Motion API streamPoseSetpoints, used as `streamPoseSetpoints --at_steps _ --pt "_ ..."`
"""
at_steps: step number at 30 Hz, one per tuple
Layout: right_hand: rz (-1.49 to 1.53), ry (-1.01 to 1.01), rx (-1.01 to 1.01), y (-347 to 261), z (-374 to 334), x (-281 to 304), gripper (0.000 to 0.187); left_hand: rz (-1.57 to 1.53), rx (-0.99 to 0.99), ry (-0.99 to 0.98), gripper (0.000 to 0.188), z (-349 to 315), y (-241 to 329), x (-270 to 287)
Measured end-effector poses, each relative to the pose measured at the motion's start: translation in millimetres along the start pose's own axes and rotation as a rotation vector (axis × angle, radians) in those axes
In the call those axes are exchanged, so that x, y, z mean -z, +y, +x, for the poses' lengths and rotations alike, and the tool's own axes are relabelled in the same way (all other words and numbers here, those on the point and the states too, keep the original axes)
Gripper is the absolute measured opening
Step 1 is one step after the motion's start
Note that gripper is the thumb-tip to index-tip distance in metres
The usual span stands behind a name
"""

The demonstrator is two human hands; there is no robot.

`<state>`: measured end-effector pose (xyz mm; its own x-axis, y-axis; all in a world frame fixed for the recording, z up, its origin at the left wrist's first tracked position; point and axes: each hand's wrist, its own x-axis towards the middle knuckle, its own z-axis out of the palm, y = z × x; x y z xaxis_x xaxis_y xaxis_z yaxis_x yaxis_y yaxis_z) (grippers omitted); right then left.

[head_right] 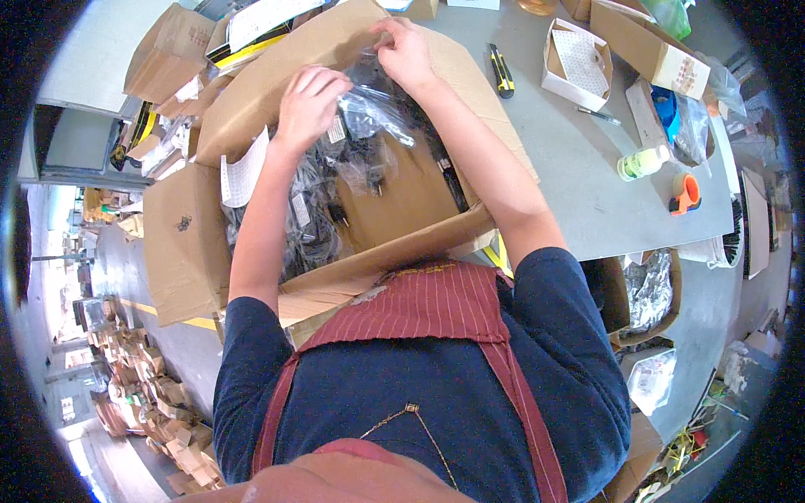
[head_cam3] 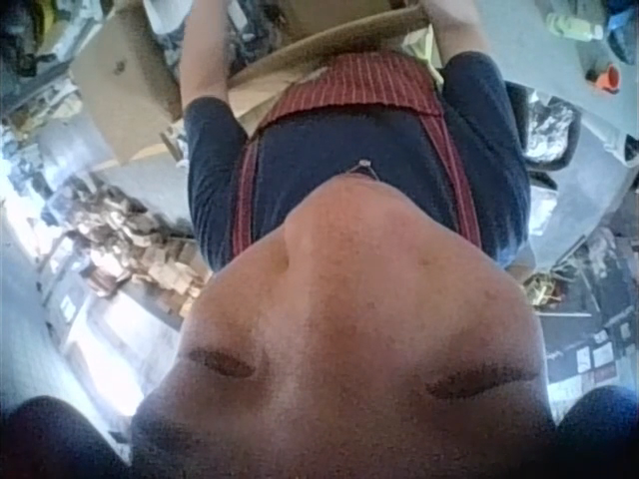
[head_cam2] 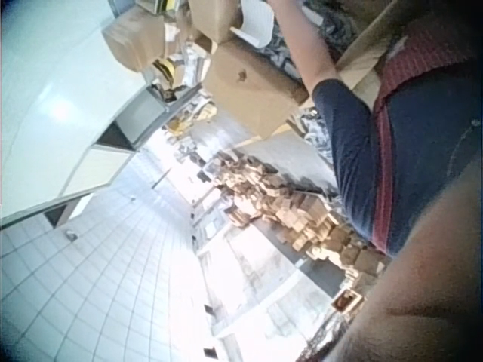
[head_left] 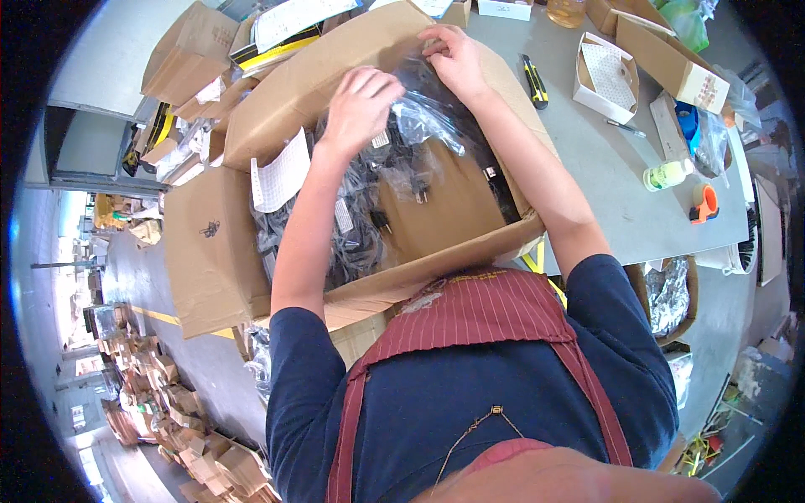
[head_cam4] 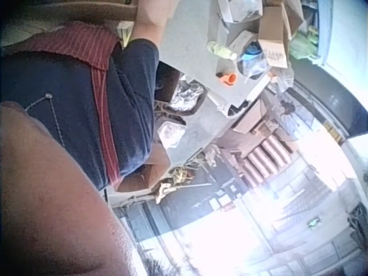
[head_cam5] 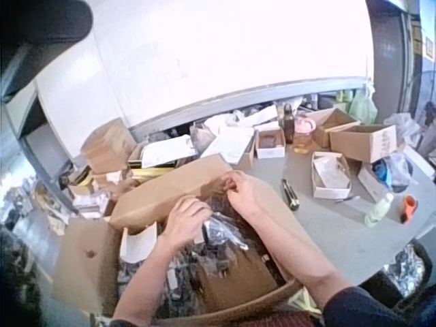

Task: The person sorts through a box of power cables, removing them from plastic bags and placing them back in the box while handling a sheet of white labels.

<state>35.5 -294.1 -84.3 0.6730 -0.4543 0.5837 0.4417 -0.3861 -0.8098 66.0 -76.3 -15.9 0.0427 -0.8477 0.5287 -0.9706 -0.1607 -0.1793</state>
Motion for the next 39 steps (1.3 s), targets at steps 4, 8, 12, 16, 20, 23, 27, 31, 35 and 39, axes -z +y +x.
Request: streamPoseSetpoints --at_steps 4,8,12,16,20,23,27,31,35,39 --pt "0.063 0.035 0.022 -7.9 -0.1 -0.6 0.038 0.026 0.060 0.049 0.023 -7.7 0.4 45.3" --pt "0.087 0.070 0.010 -14.2 -1.6 -0.3 0.036 0.104 0.026 0.023 0.028 -43.6 5.4 94.5" --pt "0.100 -0.017 -0.024 -2.4 -0.8 0.5 0.038 0.172 -0.007 -0.091 0.034 -89.3 23.7 127.8" --pt "0.219 -0.122 -0.087 2.1 -0.4 -11.5 0.037 0.054 0.104 -0.399 0.043 -120.5 52.8 141.0" --pt "0.087 -0.167 -0.036 -19.1 -6.4 -14.4 0.033 -0.076 0.252 -0.510 0.055 -118.7 87.6 128.2" --pt "0.053 -0.170 0.023 -13.0 -8.3 -14.6 0.032 -0.148 0.188 -0.507 0.060 -94.1 101.9 127.1" --pt "-0.015 -0.219 -0.060 -7.0 -8.7 -12.0 0.033 -0.466 -0.016 -0.517 0.054 -70.0 121.8 106.7" --pt "-0.037 -0.236 -0.207 4.9 -11.1 -9.9 0.037 -0.653 0.007 -0.581 0.035 -75.7 115.4 70.2" --pt "-0.080 -0.229 -0.224 -1.2 -10.7 -10.7 0.036 -0.674 -0.151 -0.778 0.031 -100.5 113.3 29.4" --pt "-0.091 -0.197 -0.155 1.4 -10.4 -11.3 0.033 -0.546 -0.147 -0.767 0.031 -105.1 111.7 13.9"
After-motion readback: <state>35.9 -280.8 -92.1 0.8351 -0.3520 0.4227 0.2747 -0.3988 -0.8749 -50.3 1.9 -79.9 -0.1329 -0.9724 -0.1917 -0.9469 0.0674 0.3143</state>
